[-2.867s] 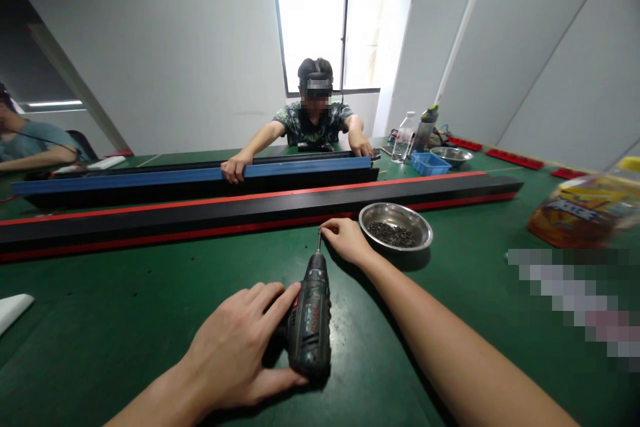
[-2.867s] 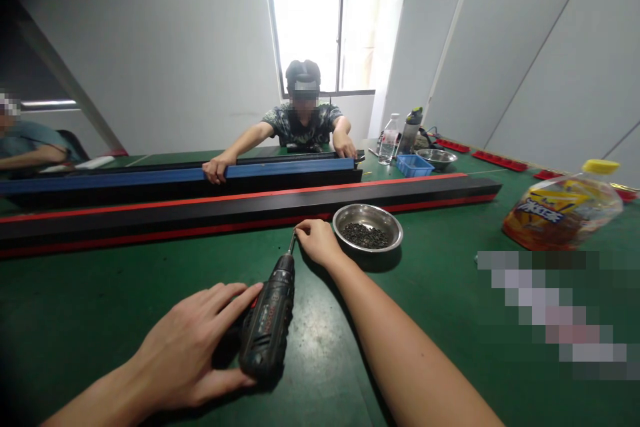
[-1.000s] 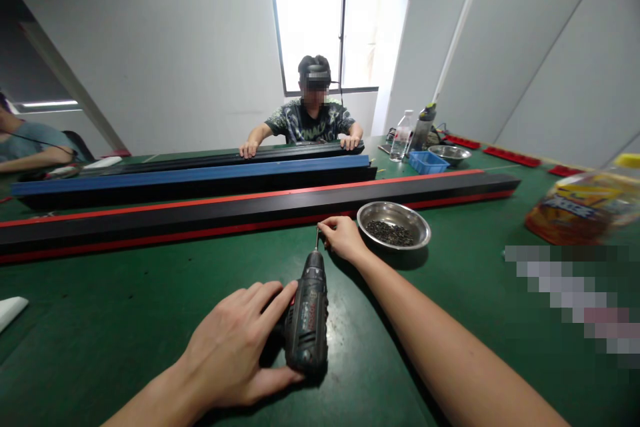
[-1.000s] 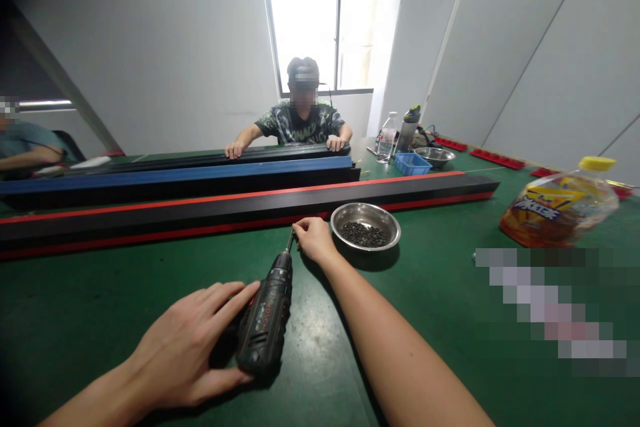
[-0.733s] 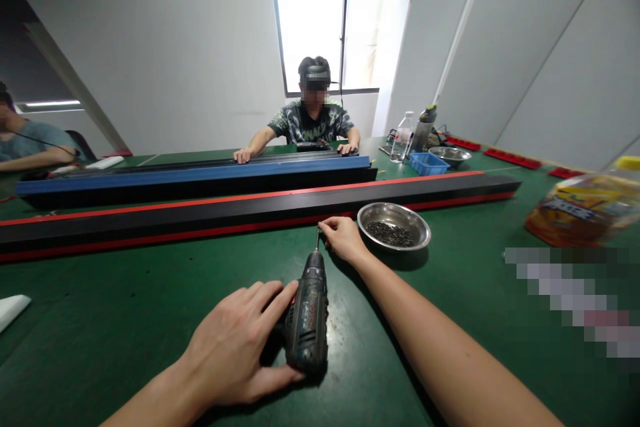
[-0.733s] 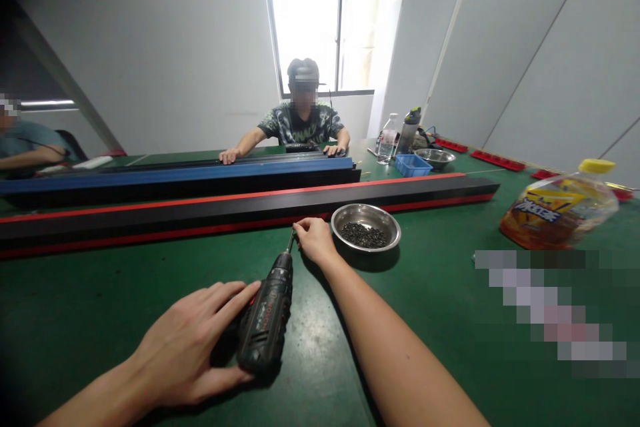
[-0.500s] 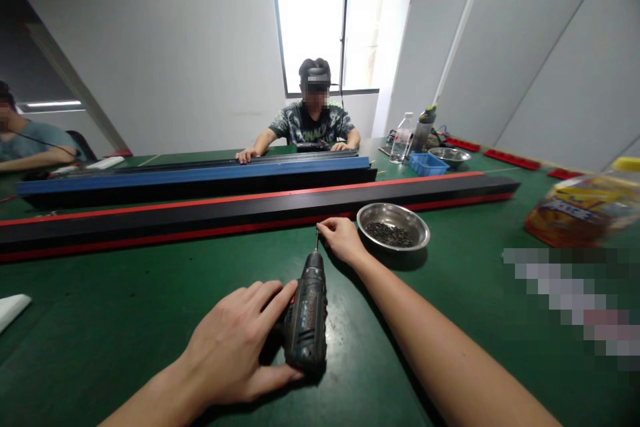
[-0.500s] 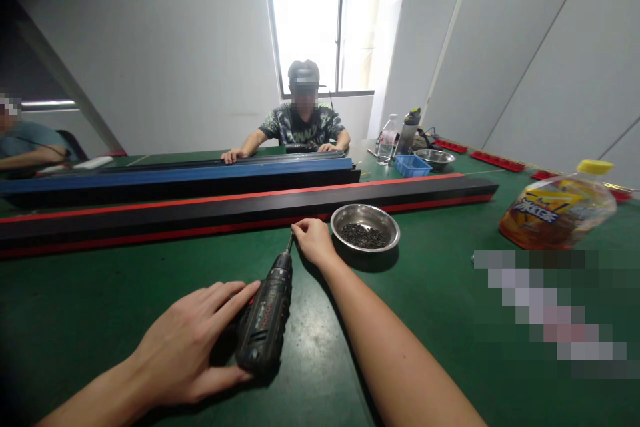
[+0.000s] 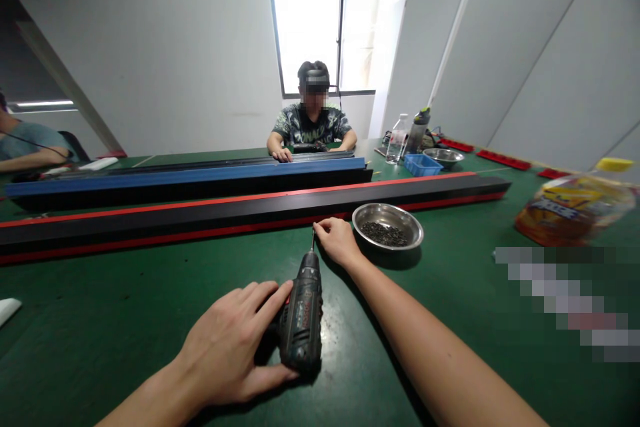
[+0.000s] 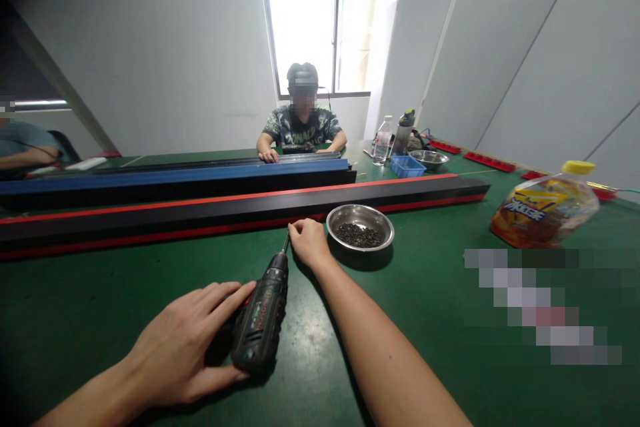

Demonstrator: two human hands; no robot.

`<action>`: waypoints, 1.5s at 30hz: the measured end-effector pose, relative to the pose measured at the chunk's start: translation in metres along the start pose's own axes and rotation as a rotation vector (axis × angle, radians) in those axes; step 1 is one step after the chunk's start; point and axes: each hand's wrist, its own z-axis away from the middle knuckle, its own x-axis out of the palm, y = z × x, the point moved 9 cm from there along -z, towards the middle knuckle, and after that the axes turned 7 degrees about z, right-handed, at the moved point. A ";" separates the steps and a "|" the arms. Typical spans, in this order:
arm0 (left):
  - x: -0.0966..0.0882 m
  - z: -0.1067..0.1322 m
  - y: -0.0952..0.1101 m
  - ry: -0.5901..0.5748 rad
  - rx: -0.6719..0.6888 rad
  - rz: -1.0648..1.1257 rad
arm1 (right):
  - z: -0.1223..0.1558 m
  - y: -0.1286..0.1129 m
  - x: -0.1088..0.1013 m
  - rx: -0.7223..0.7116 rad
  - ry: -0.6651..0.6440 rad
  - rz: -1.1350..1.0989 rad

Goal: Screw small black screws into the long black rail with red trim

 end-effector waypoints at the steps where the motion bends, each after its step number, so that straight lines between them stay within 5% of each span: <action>1: 0.000 0.000 0.000 -0.001 -0.002 0.003 | 0.000 0.000 0.000 0.000 -0.002 0.009; 27: -0.002 -0.003 -0.001 0.001 -0.065 -0.003 | 0.002 0.001 0.000 0.075 -0.099 -0.156; 32: -0.003 -0.009 -0.011 0.041 -0.189 -0.078 | -0.002 -0.021 -0.005 0.083 -0.272 -0.075; 38: -0.001 -0.015 -0.019 0.009 -0.217 -0.084 | -0.024 -0.033 -0.079 0.049 -0.274 0.061; 42: -0.003 -0.015 -0.017 0.001 -0.213 -0.067 | -0.032 0.001 -0.133 0.157 -0.250 0.403; 45: -0.005 -0.015 -0.016 0.012 -0.203 -0.060 | -0.032 0.036 -0.149 0.264 -0.274 0.515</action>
